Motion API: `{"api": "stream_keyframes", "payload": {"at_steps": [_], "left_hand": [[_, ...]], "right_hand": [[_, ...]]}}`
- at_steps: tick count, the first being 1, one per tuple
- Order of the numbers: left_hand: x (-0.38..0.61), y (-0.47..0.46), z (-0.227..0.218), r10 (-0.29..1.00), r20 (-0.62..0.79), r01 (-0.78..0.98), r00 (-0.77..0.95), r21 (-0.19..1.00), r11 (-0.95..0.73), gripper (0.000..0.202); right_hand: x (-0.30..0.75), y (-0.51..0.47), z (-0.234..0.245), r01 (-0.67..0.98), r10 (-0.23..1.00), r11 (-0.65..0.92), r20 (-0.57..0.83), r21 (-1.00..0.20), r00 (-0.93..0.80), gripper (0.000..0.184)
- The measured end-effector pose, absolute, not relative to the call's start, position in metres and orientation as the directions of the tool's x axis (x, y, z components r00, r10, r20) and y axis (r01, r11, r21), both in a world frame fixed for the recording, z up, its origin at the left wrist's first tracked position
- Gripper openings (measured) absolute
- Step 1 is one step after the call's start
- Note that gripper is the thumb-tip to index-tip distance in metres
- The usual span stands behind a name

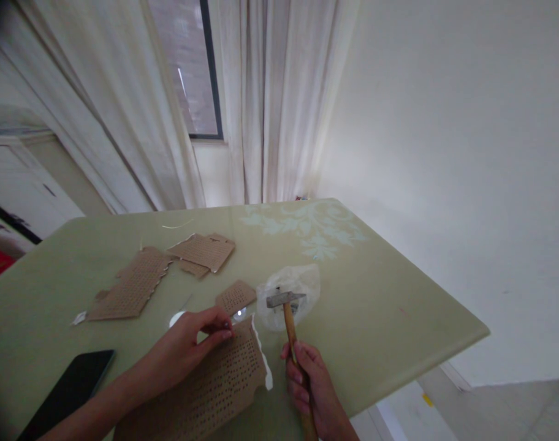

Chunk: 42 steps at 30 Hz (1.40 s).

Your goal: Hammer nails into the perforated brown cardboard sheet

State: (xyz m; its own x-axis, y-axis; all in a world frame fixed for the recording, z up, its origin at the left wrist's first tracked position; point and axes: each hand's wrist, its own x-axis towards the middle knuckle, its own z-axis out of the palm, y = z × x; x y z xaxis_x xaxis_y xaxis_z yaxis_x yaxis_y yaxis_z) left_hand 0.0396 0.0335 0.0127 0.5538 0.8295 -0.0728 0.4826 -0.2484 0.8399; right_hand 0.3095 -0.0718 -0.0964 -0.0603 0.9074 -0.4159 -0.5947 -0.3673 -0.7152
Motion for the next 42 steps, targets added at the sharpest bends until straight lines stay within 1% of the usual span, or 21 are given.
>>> {"api": "stream_keyframes", "payload": {"at_steps": [8,24,30,35,36,38,39,40,41,42], "left_hand": [[0.040,0.032,0.005,0.820,-0.042,0.490,0.571,0.819,-0.300,0.012],[0.040,0.029,-0.004,0.825,0.046,0.511,0.564,0.765,-0.392,0.012],[0.040,0.028,-0.007,0.814,0.081,0.510,0.575,0.743,-0.434,0.013],[0.041,0.027,-0.010,0.798,0.110,0.520,0.592,0.704,-0.483,0.016],[0.041,0.026,-0.010,0.791,0.119,0.515,0.600,0.699,-0.496,0.017],[0.041,0.026,-0.010,0.772,0.142,0.496,0.619,0.692,-0.525,0.019],[0.040,0.026,-0.010,0.765,0.149,0.489,0.627,0.689,-0.535,0.020],[0.040,0.027,-0.009,0.759,0.151,0.484,0.633,0.687,-0.541,0.021],[0.040,0.027,-0.008,0.755,0.150,0.484,0.638,0.685,-0.545,0.022],[0.040,0.027,-0.008,0.753,0.145,0.487,0.642,0.682,-0.546,0.022]], "right_hand": [[0.310,-0.071,-0.096,-0.597,0.910,-0.365,-0.409,-0.714,-0.066,0.054],[0.310,-0.071,-0.095,-0.575,0.904,-0.376,-0.424,-0.726,-0.055,0.056],[0.308,-0.071,-0.093,-0.542,0.907,-0.375,-0.419,-0.752,-0.046,0.059],[0.311,-0.073,-0.089,-0.478,0.910,-0.377,-0.414,-0.793,-0.030,0.059],[0.314,-0.072,-0.084,-0.452,0.912,-0.379,-0.410,-0.807,-0.032,0.059],[0.325,-0.069,-0.065,-0.343,0.924,-0.369,-0.380,-0.864,-0.038,0.056],[0.331,-0.068,-0.051,-0.168,0.941,-0.339,-0.336,-0.926,-0.049,0.056],[0.336,-0.067,-0.035,0.024,0.960,-0.272,-0.273,-0.962,-0.057,0.058],[0.341,-0.066,-0.017,0.222,0.974,-0.184,-0.208,-0.958,-0.090,0.056],[0.343,-0.065,0.002,0.411,0.986,-0.077,-0.129,-0.909,-0.101,0.051]]}}
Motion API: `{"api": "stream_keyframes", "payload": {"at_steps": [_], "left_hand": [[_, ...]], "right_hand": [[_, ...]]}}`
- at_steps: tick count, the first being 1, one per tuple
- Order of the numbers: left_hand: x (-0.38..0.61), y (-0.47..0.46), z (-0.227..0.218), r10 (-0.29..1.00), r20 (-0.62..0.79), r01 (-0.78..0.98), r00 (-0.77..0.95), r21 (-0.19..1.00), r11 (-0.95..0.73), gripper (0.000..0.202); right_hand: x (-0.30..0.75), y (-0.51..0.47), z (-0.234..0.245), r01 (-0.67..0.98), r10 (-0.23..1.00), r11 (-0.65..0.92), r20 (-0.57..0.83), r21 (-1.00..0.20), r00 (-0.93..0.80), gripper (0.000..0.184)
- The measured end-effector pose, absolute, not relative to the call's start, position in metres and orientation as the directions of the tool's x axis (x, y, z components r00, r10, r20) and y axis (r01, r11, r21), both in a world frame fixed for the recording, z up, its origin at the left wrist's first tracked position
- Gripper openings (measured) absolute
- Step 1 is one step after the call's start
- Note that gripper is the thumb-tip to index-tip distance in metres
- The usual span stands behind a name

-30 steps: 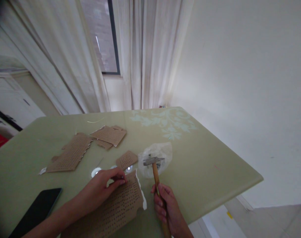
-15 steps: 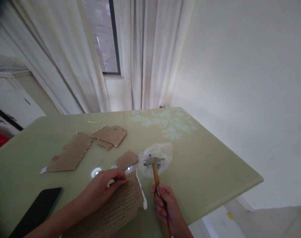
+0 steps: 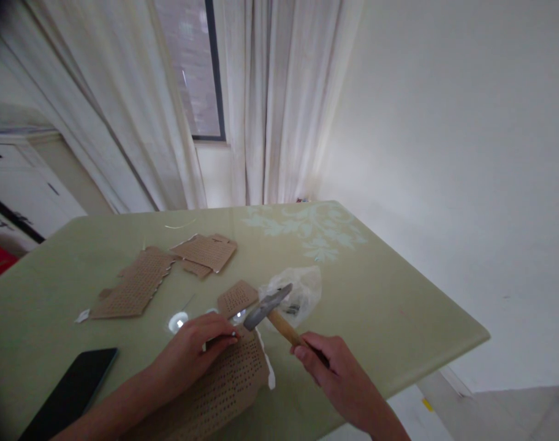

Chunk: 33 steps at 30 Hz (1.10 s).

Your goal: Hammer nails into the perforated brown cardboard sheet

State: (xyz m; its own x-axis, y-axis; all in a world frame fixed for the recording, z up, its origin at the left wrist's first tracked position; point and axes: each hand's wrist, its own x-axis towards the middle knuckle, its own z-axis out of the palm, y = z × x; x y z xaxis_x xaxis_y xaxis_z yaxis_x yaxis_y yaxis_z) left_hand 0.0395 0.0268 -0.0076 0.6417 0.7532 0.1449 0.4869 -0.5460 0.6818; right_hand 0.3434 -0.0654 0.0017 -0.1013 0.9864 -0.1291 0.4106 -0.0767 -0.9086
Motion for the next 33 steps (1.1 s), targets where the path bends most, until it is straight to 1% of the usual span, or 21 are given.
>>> {"api": "stream_keyframes", "payload": {"at_steps": [1,2,3,6,8,10,14,18,23,24,25,27,28,29,31,33], "left_hand": [[0.039,0.027,-0.007,0.752,0.135,0.492,0.645,0.679,-0.544,0.023],[0.039,0.027,-0.006,0.751,0.125,0.497,0.649,0.677,-0.542,0.023],[0.039,0.026,-0.006,0.753,0.119,0.504,0.647,0.674,-0.540,0.024],[0.041,0.026,-0.005,0.760,0.111,0.527,0.640,0.657,-0.539,0.024],[0.042,0.025,-0.005,0.757,0.115,0.530,0.643,0.646,-0.549,0.024],[0.043,0.024,-0.006,0.751,0.119,0.523,0.649,0.647,-0.555,0.024],[0.043,0.024,-0.007,0.757,0.131,0.515,0.640,0.658,-0.549,0.023],[0.045,0.026,-0.006,0.747,0.128,0.496,0.652,0.673,-0.548,0.024],[0.044,0.025,0.002,0.774,0.054,0.506,0.631,0.728,-0.463,0.018],[0.042,0.025,0.004,0.783,0.043,0.515,0.621,0.731,-0.448,0.019],[0.040,0.024,0.006,0.795,0.034,0.533,0.606,0.725,-0.437,0.026],[0.036,0.023,0.008,0.824,-0.003,0.596,0.566,0.693,-0.407,0.047],[0.034,0.022,0.008,0.834,-0.032,0.627,0.551,0.675,-0.388,0.053],[0.033,0.022,0.008,0.837,-0.066,0.651,0.543,0.663,-0.370,0.054],[0.032,0.021,0.008,0.830,-0.127,0.678,0.543,0.650,-0.344,0.045],[0.033,0.021,0.007,0.823,-0.150,0.688,0.548,0.640,-0.341,0.034]], "right_hand": [[0.344,-0.065,0.019,0.548,0.991,0.013,-0.064,-0.836,-0.121,0.046],[0.344,-0.065,0.034,0.630,0.990,0.074,-0.019,-0.773,-0.139,0.043],[0.342,-0.065,0.046,0.677,0.988,0.110,0.006,-0.727,-0.154,0.038],[0.333,-0.066,0.063,0.730,0.970,0.209,0.043,-0.650,-0.240,0.028],[0.329,-0.065,0.064,0.753,0.957,0.263,0.065,-0.603,-0.283,0.023],[0.327,-0.064,0.062,0.768,0.951,0.291,0.088,-0.571,-0.295,0.021],[0.326,-0.064,0.059,0.749,0.957,0.276,0.097,-0.603,-0.274,0.026],[0.326,-0.064,0.054,0.752,0.955,0.283,0.104,-0.595,-0.277,0.019],[0.332,-0.066,0.058,0.769,0.957,0.280,0.108,-0.574,-0.268,0.027],[0.333,-0.066,0.061,0.771,0.959,0.277,0.110,-0.574,-0.262,0.028],[0.333,-0.067,0.063,0.772,0.959,0.275,0.110,-0.573,-0.260,0.028],[0.333,-0.068,0.064,0.773,0.959,0.274,0.105,-0.572,-0.262,0.028],[0.332,-0.068,0.064,0.770,0.959,0.275,0.103,-0.576,-0.265,0.029],[0.330,-0.067,0.062,0.764,0.957,0.279,0.107,-0.581,-0.268,0.029],[0.327,-0.066,0.057,0.751,0.955,0.291,0.127,-0.593,-0.269,0.026],[0.325,-0.065,0.050,0.746,0.955,0.293,0.144,-0.597,-0.260,0.020]]}}
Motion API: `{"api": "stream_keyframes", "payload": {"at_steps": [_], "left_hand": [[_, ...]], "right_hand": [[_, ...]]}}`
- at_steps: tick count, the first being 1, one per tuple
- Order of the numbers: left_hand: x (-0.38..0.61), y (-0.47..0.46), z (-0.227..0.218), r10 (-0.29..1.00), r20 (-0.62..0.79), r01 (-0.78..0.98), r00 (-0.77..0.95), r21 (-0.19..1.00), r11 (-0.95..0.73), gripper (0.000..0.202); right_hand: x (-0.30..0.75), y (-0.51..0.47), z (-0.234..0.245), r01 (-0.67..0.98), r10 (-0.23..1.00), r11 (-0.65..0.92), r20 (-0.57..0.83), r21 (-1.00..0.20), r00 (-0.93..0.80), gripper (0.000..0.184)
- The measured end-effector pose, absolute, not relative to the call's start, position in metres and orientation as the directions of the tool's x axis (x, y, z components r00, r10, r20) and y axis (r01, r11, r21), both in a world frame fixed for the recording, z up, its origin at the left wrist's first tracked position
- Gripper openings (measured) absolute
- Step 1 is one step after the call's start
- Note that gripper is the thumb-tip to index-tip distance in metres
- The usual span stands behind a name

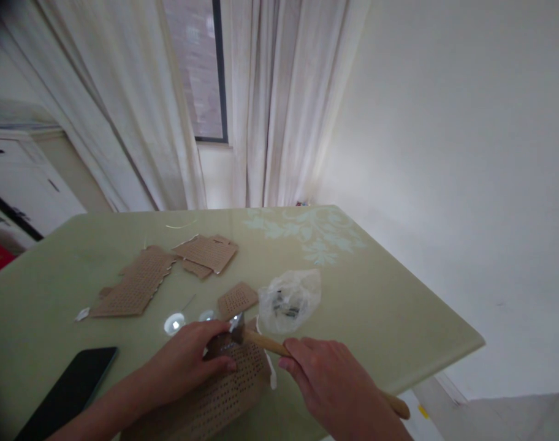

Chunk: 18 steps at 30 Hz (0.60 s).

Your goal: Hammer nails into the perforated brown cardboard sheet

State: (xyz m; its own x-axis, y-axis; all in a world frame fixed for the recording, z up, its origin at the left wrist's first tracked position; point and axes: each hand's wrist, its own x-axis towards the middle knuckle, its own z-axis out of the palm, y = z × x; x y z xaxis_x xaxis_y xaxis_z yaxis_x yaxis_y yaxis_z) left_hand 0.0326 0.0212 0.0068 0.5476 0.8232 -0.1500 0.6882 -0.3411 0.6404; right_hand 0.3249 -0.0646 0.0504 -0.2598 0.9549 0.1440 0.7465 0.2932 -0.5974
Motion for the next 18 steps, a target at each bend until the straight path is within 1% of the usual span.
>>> {"api": "stream_keyframes", "payload": {"at_steps": [3,6,9,11,13,15,16,17,18], "left_hand": [[0.034,0.022,0.006,0.822,-0.149,0.693,0.550,0.631,-0.349,0.031],[0.035,0.023,0.007,0.819,-0.162,0.696,0.551,0.631,-0.343,0.029],[0.035,0.022,0.008,0.816,-0.174,0.705,0.551,0.620,-0.344,0.024],[0.036,0.020,0.009,0.812,-0.180,0.702,0.555,0.626,-0.341,0.028],[0.035,0.019,0.009,0.810,-0.180,0.697,0.559,0.632,-0.340,0.034],[0.033,0.021,0.008,0.807,-0.170,0.687,0.566,0.638,-0.348,0.036],[0.031,0.025,0.008,0.808,-0.166,0.685,0.565,0.640,-0.348,0.035],[0.028,0.031,0.007,0.814,-0.167,0.697,0.557,0.626,-0.349,0.032],[0.024,0.039,0.006,0.826,-0.171,0.725,0.537,0.594,-0.348,0.028]], "right_hand": [[0.323,-0.063,0.044,0.754,0.962,0.269,0.127,-0.599,-0.242,0.016],[0.321,-0.063,0.043,0.739,0.966,0.246,0.097,-0.628,-0.239,0.023],[0.321,-0.063,0.041,0.697,0.968,0.230,0.086,-0.679,-0.236,0.025],[0.322,-0.062,0.036,0.672,0.973,0.202,0.067,-0.712,-0.220,0.026],[0.323,-0.060,0.025,0.635,0.982,0.142,0.030,-0.759,-0.184,0.034],[0.325,-0.060,0.006,0.519,0.992,0.039,-0.032,-0.854,-0.126,0.044],[0.325,-0.060,-0.006,0.403,0.992,-0.038,-0.085,-0.914,-0.098,0.047],[0.325,-0.060,-0.019,0.242,0.986,-0.131,-0.150,-0.961,-0.065,0.052],[0.324,-0.061,-0.033,0.070,0.973,-0.222,-0.225,-0.972,-0.041,0.057]]}}
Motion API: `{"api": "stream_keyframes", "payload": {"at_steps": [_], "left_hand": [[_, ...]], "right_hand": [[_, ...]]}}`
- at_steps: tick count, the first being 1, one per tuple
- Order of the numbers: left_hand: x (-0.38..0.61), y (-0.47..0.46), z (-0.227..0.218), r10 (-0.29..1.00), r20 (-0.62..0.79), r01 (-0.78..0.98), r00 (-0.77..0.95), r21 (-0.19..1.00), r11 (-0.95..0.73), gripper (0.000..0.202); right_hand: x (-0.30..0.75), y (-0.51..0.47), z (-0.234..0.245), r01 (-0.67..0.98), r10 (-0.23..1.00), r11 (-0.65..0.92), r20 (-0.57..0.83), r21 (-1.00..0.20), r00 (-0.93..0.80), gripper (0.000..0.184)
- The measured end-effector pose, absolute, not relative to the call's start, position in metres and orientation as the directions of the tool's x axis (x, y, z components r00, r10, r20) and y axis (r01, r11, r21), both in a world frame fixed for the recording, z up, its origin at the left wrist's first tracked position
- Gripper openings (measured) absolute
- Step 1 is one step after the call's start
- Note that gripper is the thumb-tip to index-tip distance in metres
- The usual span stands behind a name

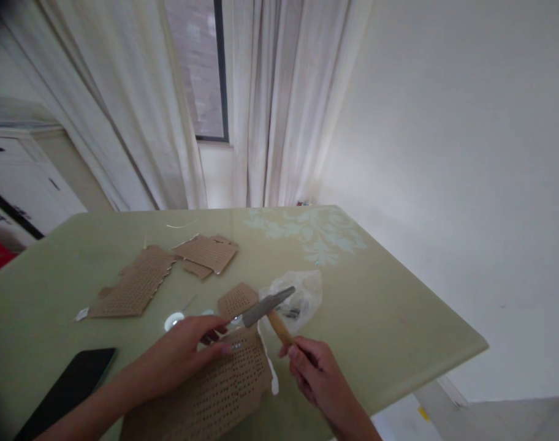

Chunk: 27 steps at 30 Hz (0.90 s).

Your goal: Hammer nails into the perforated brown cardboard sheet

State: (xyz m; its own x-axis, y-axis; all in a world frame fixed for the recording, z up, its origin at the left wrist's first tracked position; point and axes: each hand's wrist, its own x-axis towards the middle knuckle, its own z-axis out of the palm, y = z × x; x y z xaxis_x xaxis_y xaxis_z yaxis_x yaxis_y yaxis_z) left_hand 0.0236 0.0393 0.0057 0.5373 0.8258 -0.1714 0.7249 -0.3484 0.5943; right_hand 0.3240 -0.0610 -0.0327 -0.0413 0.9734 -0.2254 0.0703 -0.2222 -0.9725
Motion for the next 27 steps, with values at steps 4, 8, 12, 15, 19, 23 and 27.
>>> {"api": "stream_keyframes", "payload": {"at_steps": [4,8,12,15,19,23,27], "left_hand": [[-0.002,0.086,-0.007,0.927,-0.188,0.909,0.324,0.333,-0.250,0.023],[-0.025,0.120,-0.030,0.957,-0.212,0.964,0.197,0.220,-0.149,0.012],[-0.035,0.128,-0.046,0.945,-0.242,0.955,0.221,0.251,-0.159,0.009],[-0.031,0.124,-0.041,0.939,-0.235,0.936,0.249,0.308,-0.171,0.014],[-0.008,0.101,-0.013,0.916,-0.160,0.841,0.369,0.477,-0.256,0.026],[0.028,0.062,0.017,0.836,-0.037,0.530,0.548,0.788,-0.313,0.026],[0.048,0.038,0.026,0.834,-0.019,0.485,0.552,0.820,-0.302,0.018]], "right_hand": [[0.321,-0.063,-0.074,-0.372,0.928,-0.344,-0.373,-0.862,0.005,0.058],[0.323,-0.064,-0.087,-0.452,0.917,-0.347,-0.399,-0.822,0.021,0.059],[0.326,-0.064,-0.089,-0.500,0.914,-0.340,-0.406,-0.796,0.024,0.057],[0.325,-0.065,-0.091,-0.520,0.913,-0.343,-0.409,-0.783,0.014,0.056],[0.325,-0.065,-0.094,-0.532,0.911,-0.352,-0.411,-0.770,-0.007,0.056],[0.326,-0.064,-0.096,-0.540,0.911,-0.354,-0.413,-0.764,-0.014,0.057],[0.326,-0.064,-0.097,-0.544,0.911,-0.346,-0.411,-0.765,-0.001,0.056]]}}
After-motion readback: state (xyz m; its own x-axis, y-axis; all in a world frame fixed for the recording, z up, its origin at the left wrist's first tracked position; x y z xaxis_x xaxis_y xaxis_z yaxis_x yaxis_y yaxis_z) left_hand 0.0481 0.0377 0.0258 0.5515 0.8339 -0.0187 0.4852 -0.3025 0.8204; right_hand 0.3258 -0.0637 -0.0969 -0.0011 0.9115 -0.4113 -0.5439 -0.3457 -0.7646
